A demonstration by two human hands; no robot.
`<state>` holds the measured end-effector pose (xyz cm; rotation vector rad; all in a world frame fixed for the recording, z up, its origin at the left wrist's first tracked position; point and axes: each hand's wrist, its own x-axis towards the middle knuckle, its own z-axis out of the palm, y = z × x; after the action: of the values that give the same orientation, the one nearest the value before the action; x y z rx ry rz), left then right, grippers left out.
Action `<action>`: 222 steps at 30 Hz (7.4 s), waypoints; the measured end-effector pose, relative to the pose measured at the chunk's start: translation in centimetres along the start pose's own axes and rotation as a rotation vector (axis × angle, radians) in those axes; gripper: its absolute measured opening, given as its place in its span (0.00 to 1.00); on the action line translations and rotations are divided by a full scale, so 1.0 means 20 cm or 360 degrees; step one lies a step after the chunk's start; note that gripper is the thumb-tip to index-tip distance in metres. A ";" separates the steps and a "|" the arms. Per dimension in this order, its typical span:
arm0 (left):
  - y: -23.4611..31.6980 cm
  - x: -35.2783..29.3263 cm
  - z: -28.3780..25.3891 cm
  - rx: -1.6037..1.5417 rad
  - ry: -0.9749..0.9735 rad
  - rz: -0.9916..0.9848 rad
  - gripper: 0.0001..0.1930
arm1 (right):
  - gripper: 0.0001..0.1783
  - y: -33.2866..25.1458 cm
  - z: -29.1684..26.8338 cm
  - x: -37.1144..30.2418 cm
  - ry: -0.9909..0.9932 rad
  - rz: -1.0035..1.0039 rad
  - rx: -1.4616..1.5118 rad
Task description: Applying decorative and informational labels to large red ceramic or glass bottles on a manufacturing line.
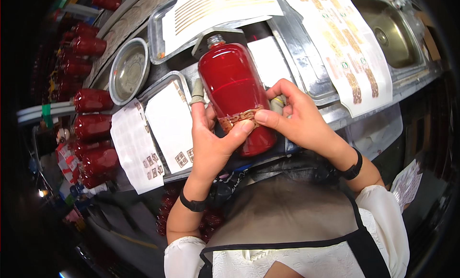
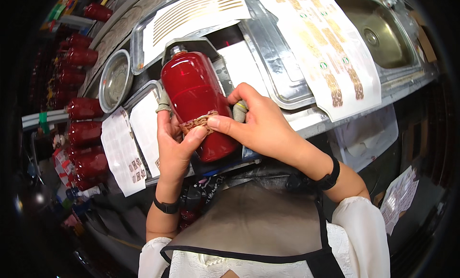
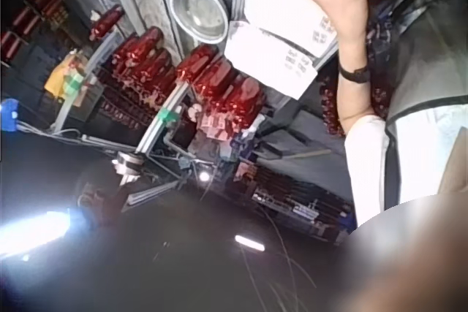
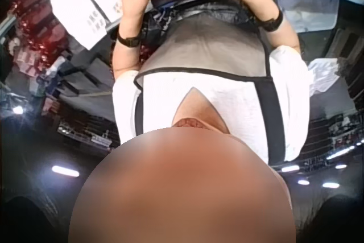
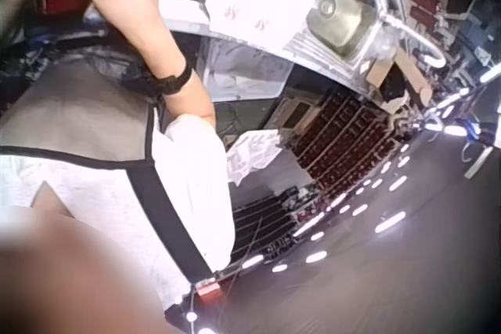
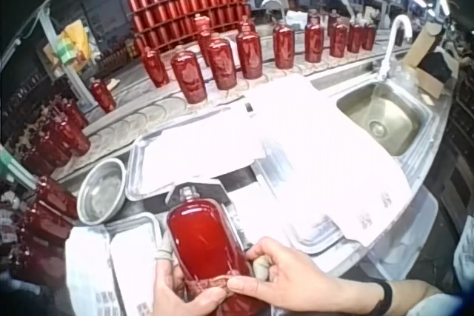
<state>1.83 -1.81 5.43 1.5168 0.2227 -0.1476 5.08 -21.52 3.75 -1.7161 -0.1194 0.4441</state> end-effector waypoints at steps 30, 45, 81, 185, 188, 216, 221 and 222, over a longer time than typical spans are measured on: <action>-0.09 -0.15 -0.05 0.1094 -0.0034 0.0852 0.64 | 0.11 0.00 0.03 -0.11 0.0476 -0.0197 0.0104; -0.09 -0.09 -0.12 0.0754 -0.0296 0.0720 0.66 | 0.09 0.07 0.01 -0.09 0.0501 -0.0120 0.0323; 0.31 -0.07 0.02 0.2143 -0.0354 0.1242 0.39 | 0.10 0.07 -0.01 -0.13 0.0454 -0.0376 0.0434; 0.03 -0.06 -0.08 0.1358 -0.0186 0.1306 0.49 | 0.21 -0.21 0.07 -0.16 0.0222 -0.1391 -0.0687; 0.03 -0.06 -0.07 0.1370 -0.0187 0.1357 0.48 | 0.21 -0.17 0.08 -0.10 0.0344 -0.1418 -0.0755; 0.00 -0.09 -0.10 0.1422 -0.0138 0.1369 0.38 | 0.16 -0.19 0.01 -0.19 0.0021 -0.1368 -0.0793; 0.06 -0.06 -0.06 0.1409 -0.0245 0.1490 0.39 | 0.16 -0.22 -0.15 0.02 0.0405 -0.0549 -0.0041; 0.07 -0.06 -0.05 0.1412 -0.0277 0.1454 0.41 | 0.14 -0.23 -0.24 0.12 0.0438 -0.0356 0.0174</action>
<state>1.00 -0.72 7.05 2.3130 -0.7782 0.4060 9.81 -24.22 8.20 -1.6175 -0.0846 0.0463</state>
